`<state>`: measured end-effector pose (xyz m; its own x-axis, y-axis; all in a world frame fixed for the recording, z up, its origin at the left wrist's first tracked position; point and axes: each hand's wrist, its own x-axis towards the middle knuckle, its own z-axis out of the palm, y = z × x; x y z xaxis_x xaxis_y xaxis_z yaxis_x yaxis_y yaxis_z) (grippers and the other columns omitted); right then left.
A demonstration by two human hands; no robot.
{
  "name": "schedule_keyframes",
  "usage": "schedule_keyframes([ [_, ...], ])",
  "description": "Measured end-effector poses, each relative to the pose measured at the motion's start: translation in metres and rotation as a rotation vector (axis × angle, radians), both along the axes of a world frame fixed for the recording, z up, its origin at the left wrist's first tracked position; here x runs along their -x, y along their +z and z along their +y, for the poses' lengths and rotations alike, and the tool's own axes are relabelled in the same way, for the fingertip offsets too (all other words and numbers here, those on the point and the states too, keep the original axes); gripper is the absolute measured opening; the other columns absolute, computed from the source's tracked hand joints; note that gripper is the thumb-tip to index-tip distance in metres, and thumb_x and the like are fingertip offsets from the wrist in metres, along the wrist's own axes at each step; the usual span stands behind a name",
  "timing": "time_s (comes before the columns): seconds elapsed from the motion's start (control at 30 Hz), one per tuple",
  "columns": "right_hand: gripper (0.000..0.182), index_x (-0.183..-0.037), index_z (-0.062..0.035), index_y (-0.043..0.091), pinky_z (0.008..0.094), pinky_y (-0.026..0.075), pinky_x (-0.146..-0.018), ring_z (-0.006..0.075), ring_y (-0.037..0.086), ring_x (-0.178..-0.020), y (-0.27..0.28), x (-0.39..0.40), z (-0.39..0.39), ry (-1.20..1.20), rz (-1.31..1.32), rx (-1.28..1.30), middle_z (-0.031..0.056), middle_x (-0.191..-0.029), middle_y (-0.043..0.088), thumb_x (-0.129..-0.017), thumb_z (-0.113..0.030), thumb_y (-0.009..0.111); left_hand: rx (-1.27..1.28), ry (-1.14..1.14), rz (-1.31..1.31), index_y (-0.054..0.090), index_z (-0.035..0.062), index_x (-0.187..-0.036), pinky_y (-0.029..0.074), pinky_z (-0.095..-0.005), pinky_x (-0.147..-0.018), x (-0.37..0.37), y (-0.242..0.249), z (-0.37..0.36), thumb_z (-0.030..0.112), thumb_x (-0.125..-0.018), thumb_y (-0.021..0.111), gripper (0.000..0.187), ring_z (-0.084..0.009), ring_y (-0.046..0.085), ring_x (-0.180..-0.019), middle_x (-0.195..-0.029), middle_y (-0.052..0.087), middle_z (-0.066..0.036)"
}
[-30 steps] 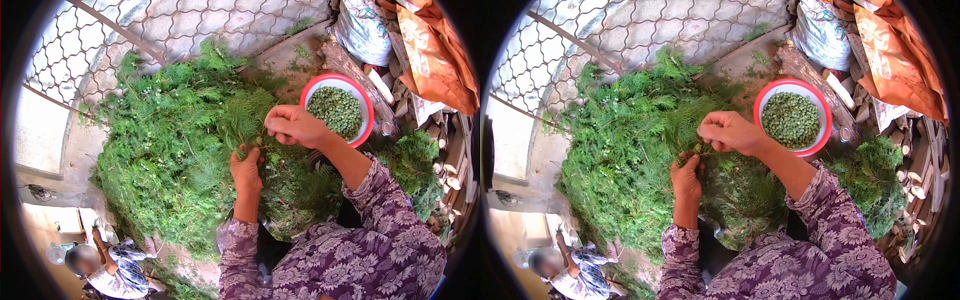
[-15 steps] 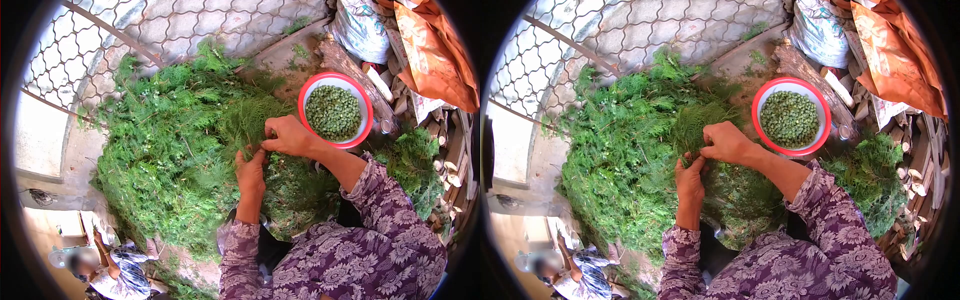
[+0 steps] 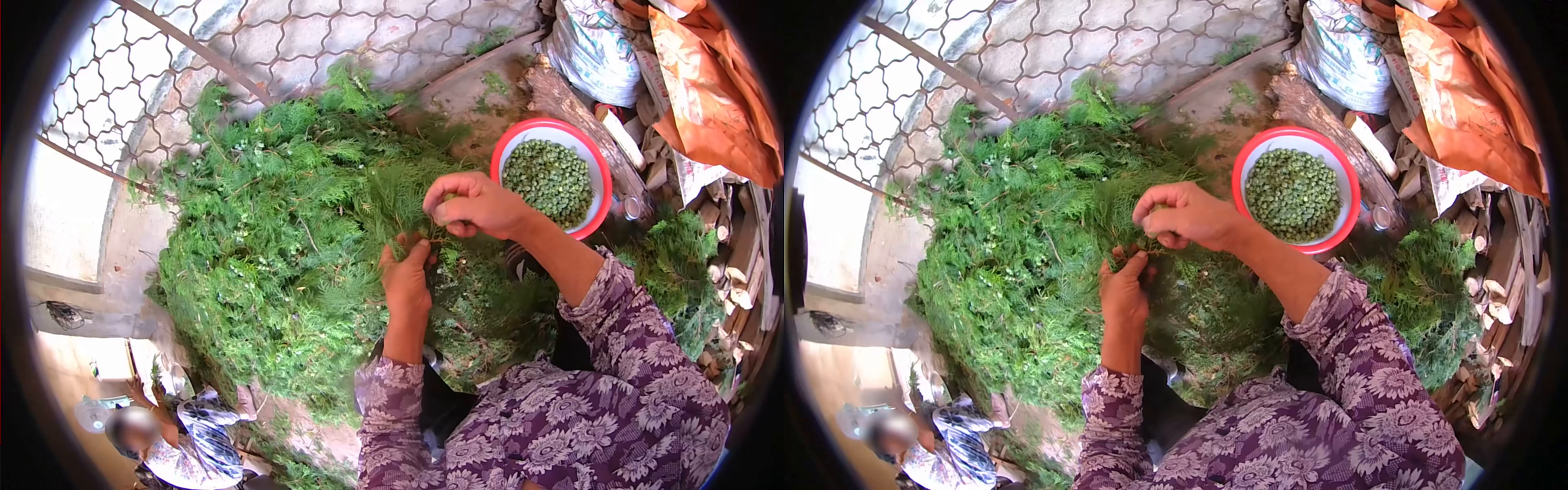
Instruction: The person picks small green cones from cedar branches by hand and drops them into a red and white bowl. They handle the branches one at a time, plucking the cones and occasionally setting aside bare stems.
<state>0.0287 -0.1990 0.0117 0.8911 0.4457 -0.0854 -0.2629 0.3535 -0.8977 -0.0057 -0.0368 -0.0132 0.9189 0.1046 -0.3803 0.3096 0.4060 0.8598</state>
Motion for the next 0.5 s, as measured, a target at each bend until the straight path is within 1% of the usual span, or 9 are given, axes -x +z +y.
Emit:
schedule_keyframes([
  [0.03, 0.015, -0.086, -0.0002, 0.057, 0.0213, 0.036, -0.046, 0.0064, 0.045, -0.052, -0.002, 0.0, 0.002, -0.002, -0.002, 0.0, 0.0009, -0.061, 0.051, -0.077, -0.011, 0.057, -0.029, -0.018, -0.019, 0.046, 0.0055, -0.101, 0.044, -0.0244, -0.059, 0.0, 0.0, 0.0, 0.0, -0.074, 0.063, 0.033, -0.0137, 0.055, -0.073, -0.088, 0.058, -0.005],
  [0.1, 0.021, -0.083, -0.001, 0.061, 0.0286, 0.043, -0.052, 0.0166, 0.054, -0.054, -0.008, 0.002, 0.009, -0.118, -0.505, 0.614, 0.0078, -0.063, 0.057, -0.073, -0.019, 0.059, -0.057, -0.032, -0.039, 0.047, 0.0056, -0.1, 0.044, -0.0237, -0.06, 0.0, -0.003, 0.0, 0.001, -0.074, 0.063, 0.031, -0.0128, 0.055, -0.072, -0.086, 0.058, -0.005],
  [0.13, 0.021, -0.083, -0.001, 0.061, 0.0286, 0.043, -0.052, 0.0166, 0.054, -0.054, -0.008, 0.005, 0.012, -0.117, -0.505, 0.614, 0.0078, -0.063, 0.057, -0.073, -0.019, 0.059, -0.074, -0.042, -0.073, 0.048, 0.0053, -0.099, 0.043, -0.0228, -0.06, 0.0, -0.007, -0.001, 0.001, -0.074, 0.063, 0.029, -0.0117, 0.054, -0.07, -0.086, 0.058, -0.004],
  [0.2, 0.026, -0.079, -0.0016, 0.063, 0.037, 0.047, -0.062, 0.03, 0.059, -0.064, -0.008, 0.01, 0.017, -0.219, -0.658, 0.797, 0.015, -0.07, 0.061, -0.069, -0.025, 0.058, -0.09, -0.051, -0.105, 0.049, 0.005, -0.097, 0.042, -0.0219, -0.06, 0.0, -0.015, -0.002, 0.002, -0.074, 0.063, 0.027, -0.0107, 0.053, -0.069, -0.085, 0.058, -0.003],
  [0.23, 0.025, -0.086, -0.0003, 0.061, 0.0356, 0.046, -0.058, 0.0295, 0.058, -0.062, -0.016, 0.009, 0.018, -0.231, -0.747, 0.853, 0.0187, -0.069, 0.058, -0.07, -0.019, 0.058, -0.072, -0.086, -0.142, 0.049, 0.0059, -0.095, 0.044, -0.023, -0.06, 0.0, -0.019, -0.002, 0.002, -0.074, 0.064, 0.026, -0.0112, 0.055, -0.071, -0.084, 0.058, -0.003],
  [0.27, 0.025, -0.086, -0.0003, 0.061, 0.0356, 0.046, -0.058, 0.0295, 0.058, -0.062, -0.018, 0.009, 0.018, -0.231, -0.747, 0.852, 0.0187, -0.069, 0.058, -0.07, -0.019, 0.058, -0.054, -0.121, -0.179, 0.049, 0.0068, -0.093, 0.045, -0.0242, -0.06, 0.0, -0.022, -0.002, 0.003, -0.074, 0.066, 0.026, -0.0118, 0.057, -0.073, -0.083, 0.058, -0.002],
  [0.33, 0.024, -0.083, -0.0013, 0.062, 0.0411, 0.046, -0.062, 0.0351, 0.057, -0.067, -0.019, 0.009, 0.018, -0.099, -0.677, 1.188, 0.0193, -0.071, 0.059, -0.069, -0.02, 0.055, -0.077, -0.13, -0.207, 0.05, 0.0067, -0.091, 0.045, -0.0235, -0.061, 0.002, -0.026, -0.007, 0.003, -0.074, 0.066, 0.023, -0.0111, 0.057, -0.072, -0.083, 0.058, -0.002],
  [0.4, 0.023, -0.08, -0.0012, 0.061, 0.0428, 0.046, -0.063, 0.0358, 0.057, -0.068, -0.013, 0.01, 0.013, -0.057, -0.653, 1.197, 0.0194, -0.071, 0.058, -0.068, -0.02, 0.054, -0.099, -0.141, -0.237, 0.051, 0.0066, -0.089, 0.044, -0.0227, -0.061, 0.002, -0.033, -0.008, 0.003, -0.075, 0.065, 0.02, -0.0104, 0.056, -0.071, -0.082, 0.059, -0.002],
  [0.5, 0.022, -0.077, -0.0009, 0.06, 0.0445, 0.045, -0.063, 0.0365, 0.057, -0.068, -0.017, 0.009, 0.008, -0.04, -0.656, 1.132, 0.0195, -0.068, 0.058, -0.067, -0.02, 0.055, -0.271, -0.247, -0.268, 0.053, 0.0035, -0.1, 0.044, -0.0247, -0.069, 0.002, -0.039, -0.007, 0.0, -0.079, 0.057, 0.022, -0.0101, 0.052, -0.082, -0.092, 0.057, -0.003],
])
